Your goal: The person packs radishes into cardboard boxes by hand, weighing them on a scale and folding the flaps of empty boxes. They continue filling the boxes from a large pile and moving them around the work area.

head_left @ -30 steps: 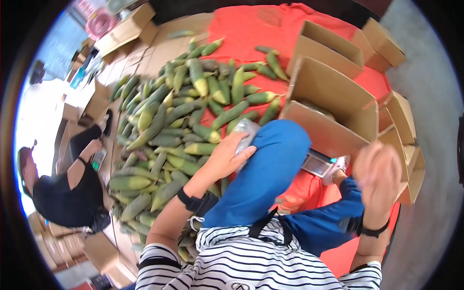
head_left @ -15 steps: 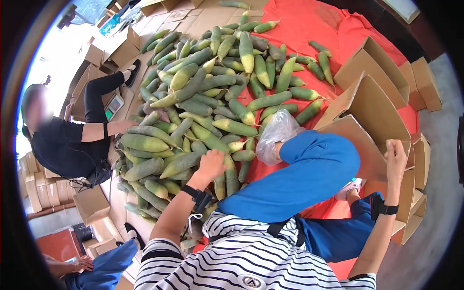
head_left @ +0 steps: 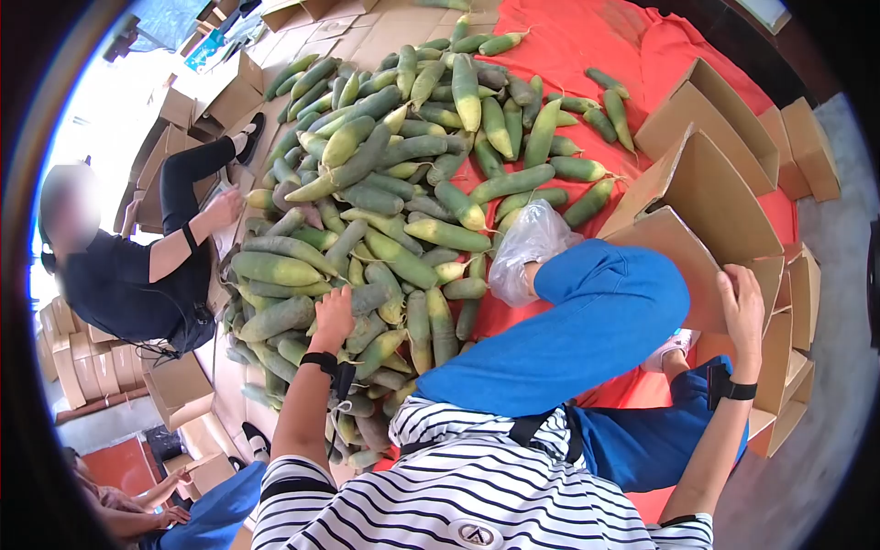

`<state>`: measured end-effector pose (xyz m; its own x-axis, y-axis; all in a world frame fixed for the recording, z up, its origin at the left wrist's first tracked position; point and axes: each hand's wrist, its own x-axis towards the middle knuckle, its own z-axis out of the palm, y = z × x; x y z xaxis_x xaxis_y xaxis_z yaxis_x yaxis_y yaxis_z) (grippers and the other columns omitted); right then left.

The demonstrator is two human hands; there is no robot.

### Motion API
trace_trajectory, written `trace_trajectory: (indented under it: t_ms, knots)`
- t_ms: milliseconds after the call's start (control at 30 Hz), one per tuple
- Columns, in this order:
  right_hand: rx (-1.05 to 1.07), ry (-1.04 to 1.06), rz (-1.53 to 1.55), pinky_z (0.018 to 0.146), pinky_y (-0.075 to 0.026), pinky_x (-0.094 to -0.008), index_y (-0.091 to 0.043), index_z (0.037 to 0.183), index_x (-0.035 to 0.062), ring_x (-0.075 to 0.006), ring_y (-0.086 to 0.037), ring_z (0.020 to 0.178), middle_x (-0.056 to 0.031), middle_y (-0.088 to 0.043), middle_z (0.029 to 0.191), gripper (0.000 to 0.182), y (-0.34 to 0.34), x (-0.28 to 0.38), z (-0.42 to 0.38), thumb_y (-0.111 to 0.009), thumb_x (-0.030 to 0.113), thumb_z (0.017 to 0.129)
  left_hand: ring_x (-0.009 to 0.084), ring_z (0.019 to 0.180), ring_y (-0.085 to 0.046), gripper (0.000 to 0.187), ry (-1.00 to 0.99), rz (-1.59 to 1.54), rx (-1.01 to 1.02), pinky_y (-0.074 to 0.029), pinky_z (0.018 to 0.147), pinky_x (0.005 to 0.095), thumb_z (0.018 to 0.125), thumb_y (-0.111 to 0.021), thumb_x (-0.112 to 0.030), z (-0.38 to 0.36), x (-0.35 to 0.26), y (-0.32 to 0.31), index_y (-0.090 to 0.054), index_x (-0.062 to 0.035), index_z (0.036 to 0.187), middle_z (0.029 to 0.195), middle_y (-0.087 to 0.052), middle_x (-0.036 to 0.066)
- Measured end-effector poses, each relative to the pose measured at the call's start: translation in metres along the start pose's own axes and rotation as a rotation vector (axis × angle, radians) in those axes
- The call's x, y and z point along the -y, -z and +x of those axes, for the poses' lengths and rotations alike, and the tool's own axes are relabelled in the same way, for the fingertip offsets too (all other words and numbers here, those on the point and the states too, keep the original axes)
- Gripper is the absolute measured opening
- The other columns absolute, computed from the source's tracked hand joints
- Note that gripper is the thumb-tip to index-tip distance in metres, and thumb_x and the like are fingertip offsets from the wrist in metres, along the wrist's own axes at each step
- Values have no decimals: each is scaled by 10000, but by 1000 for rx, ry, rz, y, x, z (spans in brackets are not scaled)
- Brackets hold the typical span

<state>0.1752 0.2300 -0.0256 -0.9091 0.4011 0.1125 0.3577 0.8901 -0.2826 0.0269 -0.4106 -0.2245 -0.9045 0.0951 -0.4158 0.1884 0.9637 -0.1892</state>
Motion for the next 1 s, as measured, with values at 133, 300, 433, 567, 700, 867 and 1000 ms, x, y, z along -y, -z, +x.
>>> trace_trajectory:
  t_ms: [133, 300, 433, 567, 700, 867, 1000]
  knots:
    - [73, 63, -87, 905, -444, -408, -537, 1192, 21, -369, -564, 1053, -185, -604, 1108, 393, -10, -3, -7, -574, 277, 897, 372, 1079, -519, 668, -56, -204, -48, -444, 887, 481, 635, -761, -155, -12, -12, 18, -482, -76, 1237, 1105, -547, 175]
    - [111, -38, -150, 862, -460, -444, -530, 1148, 18, -366, -592, 1002, -214, -630, 1047, 294, -22, -12, -2, -562, 160, 892, 404, 1062, -503, 701, -290, -542, -224, -412, 941, 450, 628, -767, -186, -12, -74, 65, -483, -14, 1245, 1114, -536, 215]
    - [159, -99, -172, 815, -453, -478, -514, 1053, 7, -407, -587, 956, -231, -627, 980, 208, -20, -6, -1, -535, 153, 906, 366, 1101, -504, 678, -606, -719, -448, -390, 982, 430, 639, -750, -166, -7, -166, 173, -490, -26, 1249, 1154, -542, 188]
    - [91, -48, -189, 769, -469, -471, -531, 976, 4, -387, -608, 878, -215, -635, 913, 175, -26, -8, -5, -578, 140, 875, 328, 1134, -506, 650, -1031, -940, -748, -376, 1003, 420, 635, -716, -118, -6, -277, 282, -511, -57, 1249, 1177, -560, 147]
    - [54, -30, -182, 734, -472, -481, -527, 934, 0, -399, -607, 840, -218, -626, 873, 173, -30, -9, -8, -590, 145, 864, 342, 1102, -494, 641, -1299, -1096, -777, -386, 962, 437, 646, -742, -108, -15, -395, 341, -491, -57, 1234, 1124, -545, 161]
    - [8, -1, -180, 737, -475, -474, -532, 938, -1, -394, -609, 846, -215, -628, 885, 177, -33, -10, -10, -604, 136, 852, 351, 1066, -509, 573, -1269, -810, -488, -420, 903, 444, 665, -718, -103, -10, -480, 324, -511, -61, 1198, 1070, -553, 169]
    - [39, -13, -190, 740, -474, -470, -534, 936, 5, -391, -611, 855, -206, -632, 896, 175, -37, -18, -10, -610, 135, 847, 339, 1029, -541, 431, -1253, -809, -564, -447, 869, 436, 731, -677, -157, -4, -451, 300, -560, -47, 1130, 1041, -576, 151]
